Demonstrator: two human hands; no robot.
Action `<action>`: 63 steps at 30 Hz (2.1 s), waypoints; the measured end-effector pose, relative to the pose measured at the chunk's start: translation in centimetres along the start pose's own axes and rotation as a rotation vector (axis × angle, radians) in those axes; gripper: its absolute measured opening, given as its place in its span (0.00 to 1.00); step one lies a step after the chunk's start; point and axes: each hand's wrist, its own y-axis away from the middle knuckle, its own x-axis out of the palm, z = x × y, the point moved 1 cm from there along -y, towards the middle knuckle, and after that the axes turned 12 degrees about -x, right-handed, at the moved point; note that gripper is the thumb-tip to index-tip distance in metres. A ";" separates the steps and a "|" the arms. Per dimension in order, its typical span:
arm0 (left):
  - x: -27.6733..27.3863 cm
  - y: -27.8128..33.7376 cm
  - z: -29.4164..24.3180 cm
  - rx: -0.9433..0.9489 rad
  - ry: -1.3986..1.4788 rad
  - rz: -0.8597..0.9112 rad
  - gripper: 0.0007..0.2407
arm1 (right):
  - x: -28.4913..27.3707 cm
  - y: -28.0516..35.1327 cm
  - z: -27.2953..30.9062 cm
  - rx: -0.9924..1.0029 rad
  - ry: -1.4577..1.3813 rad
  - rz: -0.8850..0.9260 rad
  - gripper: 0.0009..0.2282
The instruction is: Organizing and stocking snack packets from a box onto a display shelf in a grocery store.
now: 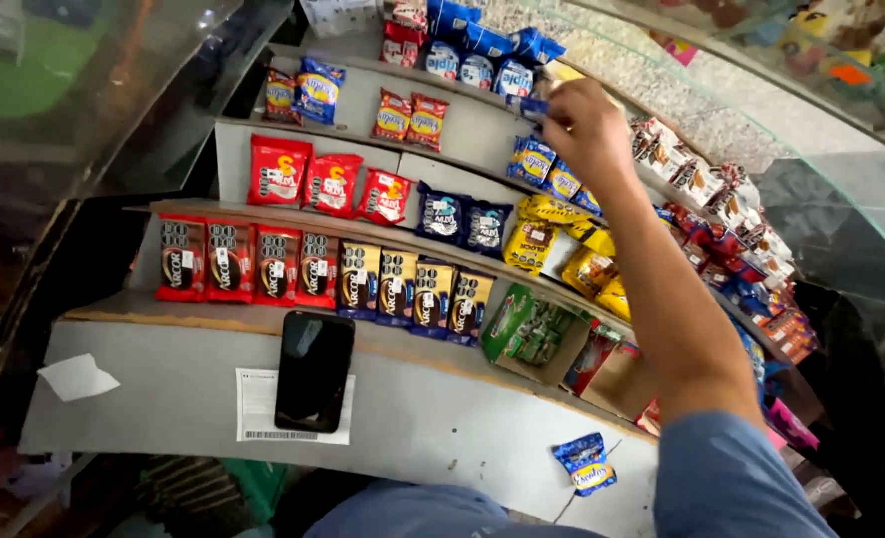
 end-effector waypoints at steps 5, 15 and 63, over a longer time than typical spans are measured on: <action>11.1 4.0 -5.7 0.179 0.495 0.576 0.15 | -8.1 3.2 14.9 -0.357 -0.003 -0.127 0.02; 21.5 5.8 -19.0 0.410 0.938 1.178 0.21 | -8.3 7.9 17.0 -0.349 0.177 -0.129 0.07; 27.3 2.0 -21.0 0.234 1.058 1.038 0.21 | -10.4 8.7 11.4 -0.181 -0.090 -0.318 0.04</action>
